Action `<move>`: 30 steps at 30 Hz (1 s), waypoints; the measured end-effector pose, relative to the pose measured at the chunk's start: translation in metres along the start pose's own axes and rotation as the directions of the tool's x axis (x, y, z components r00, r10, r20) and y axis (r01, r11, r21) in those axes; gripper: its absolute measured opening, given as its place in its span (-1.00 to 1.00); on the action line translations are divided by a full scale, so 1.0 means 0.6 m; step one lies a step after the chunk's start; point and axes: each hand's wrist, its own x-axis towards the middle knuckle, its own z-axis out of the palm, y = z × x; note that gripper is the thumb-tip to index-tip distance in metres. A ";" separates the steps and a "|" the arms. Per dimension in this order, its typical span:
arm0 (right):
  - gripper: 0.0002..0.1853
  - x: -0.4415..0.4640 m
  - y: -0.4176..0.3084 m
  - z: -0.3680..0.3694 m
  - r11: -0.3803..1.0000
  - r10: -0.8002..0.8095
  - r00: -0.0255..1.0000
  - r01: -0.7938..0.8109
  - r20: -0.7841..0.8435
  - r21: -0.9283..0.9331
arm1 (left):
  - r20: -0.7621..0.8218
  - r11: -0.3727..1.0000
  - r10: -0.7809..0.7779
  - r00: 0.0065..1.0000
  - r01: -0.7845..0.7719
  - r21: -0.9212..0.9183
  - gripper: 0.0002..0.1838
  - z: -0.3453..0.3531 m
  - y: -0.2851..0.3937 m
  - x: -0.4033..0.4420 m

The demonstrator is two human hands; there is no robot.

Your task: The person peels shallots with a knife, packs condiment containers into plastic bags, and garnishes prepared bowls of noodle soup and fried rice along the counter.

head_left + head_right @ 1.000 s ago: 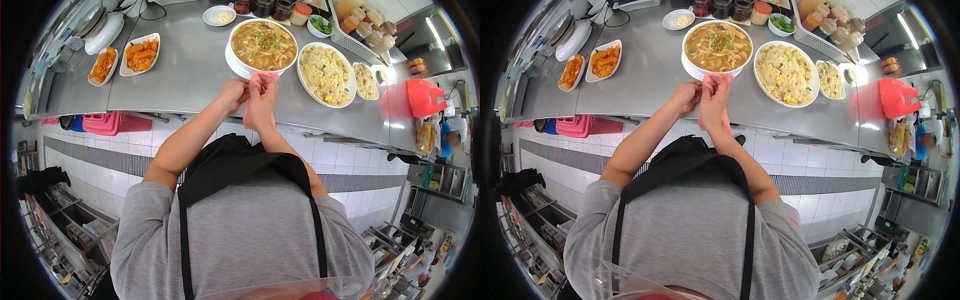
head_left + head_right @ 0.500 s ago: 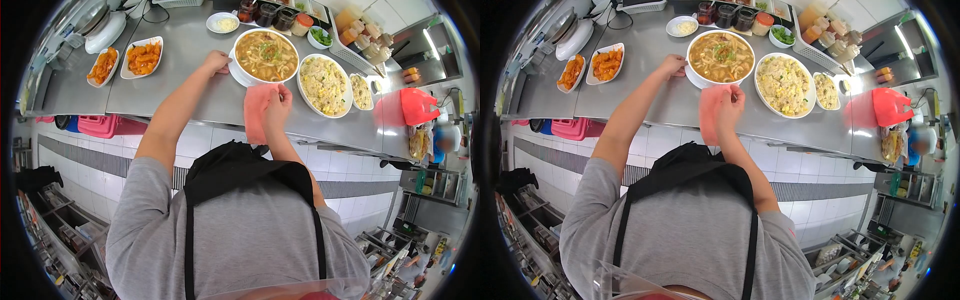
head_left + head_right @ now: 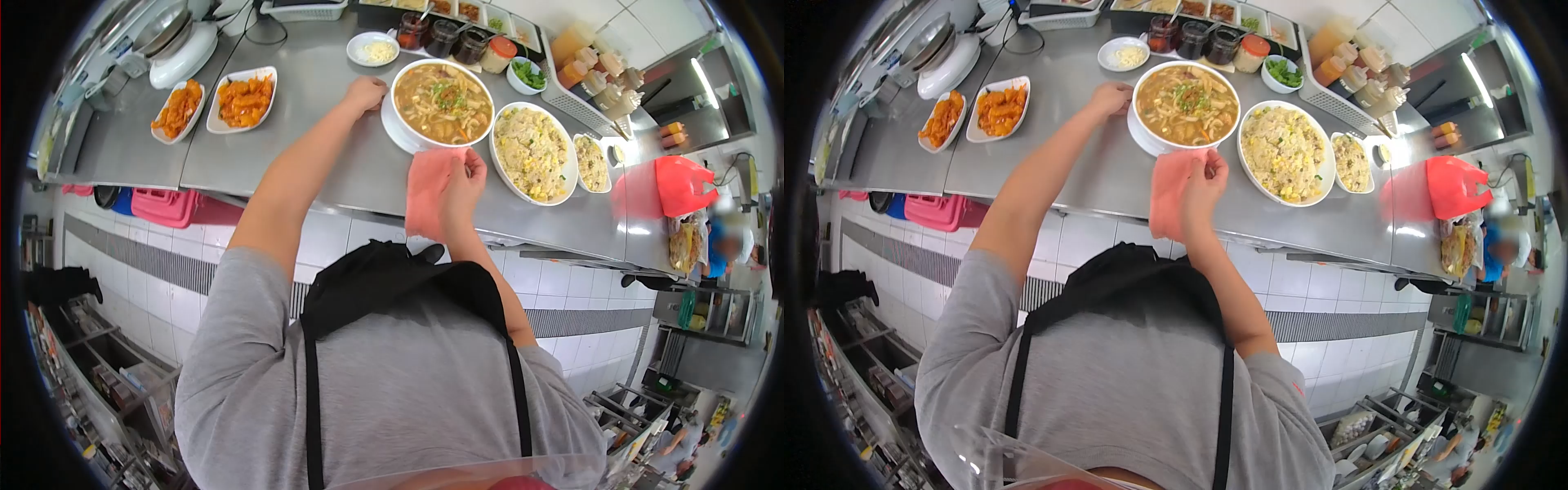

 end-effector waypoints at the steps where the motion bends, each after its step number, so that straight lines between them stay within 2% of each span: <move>1: -0.72 -0.006 -0.003 0.003 1.000 -0.017 1.000 0.017 -0.010 0.008 | 0.057 0.996 -0.035 0.998 0.030 0.080 -0.76 0.005 0.009 0.014; 2: -0.70 -0.014 -0.005 0.007 1.000 0.007 1.000 -0.007 0.001 -0.021 | 0.112 0.985 -0.073 0.991 0.054 0.163 -0.77 0.013 0.021 0.026; 3: -0.68 -0.018 -0.008 0.010 0.998 0.034 0.999 -0.033 0.010 -0.051 | 0.125 0.986 -0.056 0.991 0.035 0.165 -0.77 0.019 0.027 0.032; 5: -0.69 -0.003 0.007 0.009 0.995 0.045 0.999 -0.048 -0.027 -0.092 | 0.100 0.952 -0.078 0.992 0.045 0.302 -0.80 0.021 0.025 0.043; 6: -0.69 0.006 0.014 0.009 0.998 0.034 0.999 -0.036 -0.038 -0.057 | 0.093 0.968 -0.124 0.988 0.100 0.230 -0.81 0.023 0.019 0.051; 7: -0.70 0.011 0.013 0.010 0.999 0.029 0.998 -0.030 -0.047 -0.026 | 0.101 0.968 -0.123 0.987 0.097 0.232 -0.81 0.019 0.023 0.050; 11: -0.76 0.058 0.027 0.001 1.000 -0.011 0.996 0.010 -0.086 -0.015 | 0.168 0.937 -0.208 0.964 0.147 0.318 -0.83 -0.006 0.032 0.003; 13: -0.81 0.114 0.069 -0.021 0.967 -0.203 0.978 0.192 -0.052 -0.168 | 0.237 0.935 -0.324 0.916 0.271 0.229 -0.82 -0.021 0.022 -0.026; 14: -0.81 0.119 0.060 -0.013 0.970 -0.191 0.980 0.181 -0.049 -0.164 | 0.229 0.931 -0.334 0.914 0.281 0.233 -0.82 -0.024 0.019 -0.047; 16: -0.84 0.129 0.036 0.006 0.991 -0.026 1.000 0.027 -0.013 0.131 | 0.235 0.924 -0.381 0.894 0.375 0.069 -0.82 -0.019 0.014 -0.086; 17: -0.84 0.128 0.031 0.013 0.991 -0.019 1.000 0.020 -0.010 0.133 | 0.230 0.922 -0.386 0.893 0.380 0.071 -0.82 -0.016 0.005 -0.098; 19: -0.85 0.124 0.029 0.022 0.957 -0.022 1.000 0.025 -0.014 0.289 | 0.229 0.891 -0.387 0.893 0.426 -0.159 -0.82 -0.007 -0.009 -0.126; 21: -0.85 0.120 0.031 0.022 0.946 -0.022 1.000 0.023 -0.006 0.322 | 0.220 0.877 -0.379 0.899 0.425 -0.225 -0.81 0.005 -0.016 -0.150; 23: -0.85 0.113 0.031 0.020 0.957 -0.130 0.991 0.126 -0.003 0.260 | 0.195 0.850 -0.381 0.904 0.425 -0.311 -0.81 0.020 -0.022 -0.168; 24: -0.85 0.106 0.031 0.018 0.958 -0.128 0.992 0.125 -0.004 0.260 | 0.195 0.849 -0.382 0.903 0.427 -0.310 -0.81 0.025 -0.023 -0.175; 26: -0.86 0.079 0.016 0.015 0.984 -0.176 0.984 0.176 -0.004 0.039 | 0.182 0.837 -0.387 0.904 0.427 -0.341 -0.81 0.033 -0.023 -0.185; 27: -0.86 0.067 0.012 0.014 0.984 -0.176 0.984 0.176 -0.004 0.040 | 0.181 0.838 -0.387 0.904 0.427 -0.340 -0.81 0.036 -0.023 -0.188; 29: -0.87 0.040 0.010 0.013 0.928 -0.318 0.946 0.324 0.063 -0.181 | 0.162 0.838 -0.361 0.918 0.396 -0.375 -0.81 0.040 -0.023 -0.196; 30: -0.87 0.027 0.010 0.013 0.930 -0.315 0.947 0.321 0.060 -0.179 | 0.161 0.839 -0.364 0.918 0.398 -0.371 -0.81 0.044 -0.023 -0.199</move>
